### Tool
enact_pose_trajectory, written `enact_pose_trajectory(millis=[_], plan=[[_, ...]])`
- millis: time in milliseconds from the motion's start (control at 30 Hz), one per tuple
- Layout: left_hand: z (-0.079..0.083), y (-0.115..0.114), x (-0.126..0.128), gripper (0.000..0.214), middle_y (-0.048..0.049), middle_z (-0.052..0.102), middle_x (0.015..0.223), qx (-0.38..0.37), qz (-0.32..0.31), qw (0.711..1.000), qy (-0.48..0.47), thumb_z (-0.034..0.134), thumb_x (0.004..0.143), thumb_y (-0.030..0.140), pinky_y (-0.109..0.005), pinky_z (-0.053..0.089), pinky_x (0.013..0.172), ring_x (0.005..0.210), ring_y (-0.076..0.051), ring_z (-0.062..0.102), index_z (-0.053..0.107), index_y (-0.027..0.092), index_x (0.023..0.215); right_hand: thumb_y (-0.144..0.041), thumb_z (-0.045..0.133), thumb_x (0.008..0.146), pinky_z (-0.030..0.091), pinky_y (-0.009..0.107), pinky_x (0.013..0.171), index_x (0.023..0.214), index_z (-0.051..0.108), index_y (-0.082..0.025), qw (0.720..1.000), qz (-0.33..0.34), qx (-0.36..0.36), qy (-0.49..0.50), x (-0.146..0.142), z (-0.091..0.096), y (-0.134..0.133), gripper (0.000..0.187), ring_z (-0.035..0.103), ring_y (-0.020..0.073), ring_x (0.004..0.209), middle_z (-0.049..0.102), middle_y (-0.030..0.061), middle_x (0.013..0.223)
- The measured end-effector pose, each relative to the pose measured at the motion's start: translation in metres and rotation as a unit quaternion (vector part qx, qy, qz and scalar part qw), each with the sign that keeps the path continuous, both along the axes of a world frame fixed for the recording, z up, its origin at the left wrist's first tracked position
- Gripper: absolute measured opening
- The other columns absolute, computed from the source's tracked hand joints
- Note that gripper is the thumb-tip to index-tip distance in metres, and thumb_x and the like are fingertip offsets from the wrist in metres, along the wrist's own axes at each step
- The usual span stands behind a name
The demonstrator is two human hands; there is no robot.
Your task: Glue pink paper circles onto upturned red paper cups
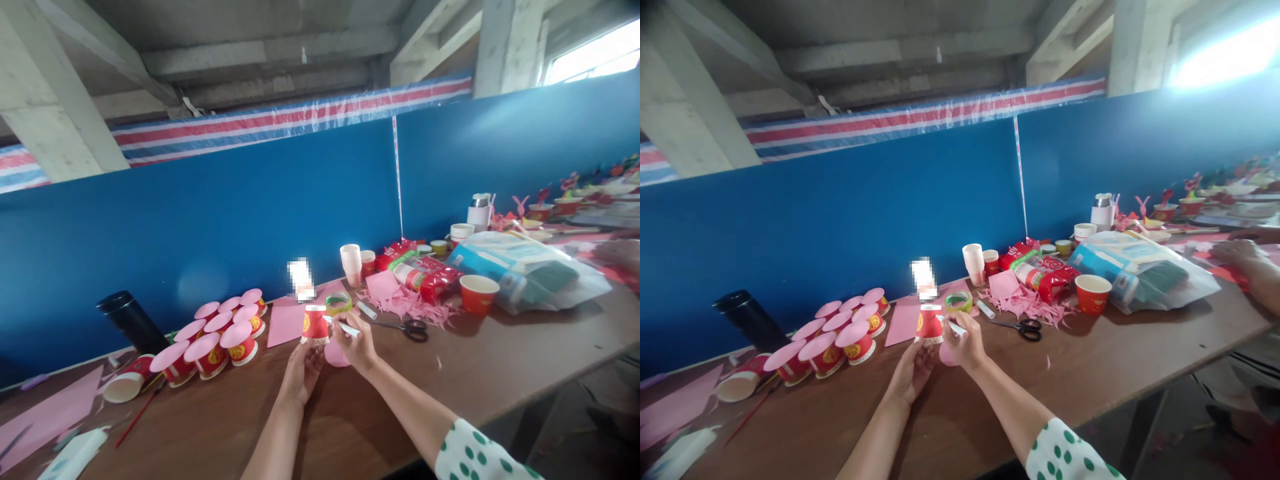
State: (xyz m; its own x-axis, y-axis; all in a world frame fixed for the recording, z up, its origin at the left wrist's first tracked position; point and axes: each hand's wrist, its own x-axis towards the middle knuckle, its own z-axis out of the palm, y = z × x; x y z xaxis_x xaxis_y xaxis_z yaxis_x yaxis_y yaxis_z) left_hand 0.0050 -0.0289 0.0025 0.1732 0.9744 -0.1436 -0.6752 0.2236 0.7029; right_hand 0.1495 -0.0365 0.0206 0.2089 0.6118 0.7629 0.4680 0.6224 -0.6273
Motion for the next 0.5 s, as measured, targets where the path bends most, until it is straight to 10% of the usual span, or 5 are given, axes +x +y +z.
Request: enact_pose_trajectory(millis=[500], plan=[[-0.0031,0.0030,-0.0021,0.002,-0.0029,0.065,0.062,-0.017,0.016,0.999,-0.026,0.058,0.074,0.012,-0.019,0.052,0.060,0.060,-0.010,0.063,0.059,0.011,0.072,-0.023,0.049,0.079,0.042,0.026,0.063,0.077,0.055,-0.019,0.995,0.027,0.031,-0.087,-0.0079,0.0002,-0.0073,0.007,0.052,0.0149,0.063,0.056,0.0019,0.067]])
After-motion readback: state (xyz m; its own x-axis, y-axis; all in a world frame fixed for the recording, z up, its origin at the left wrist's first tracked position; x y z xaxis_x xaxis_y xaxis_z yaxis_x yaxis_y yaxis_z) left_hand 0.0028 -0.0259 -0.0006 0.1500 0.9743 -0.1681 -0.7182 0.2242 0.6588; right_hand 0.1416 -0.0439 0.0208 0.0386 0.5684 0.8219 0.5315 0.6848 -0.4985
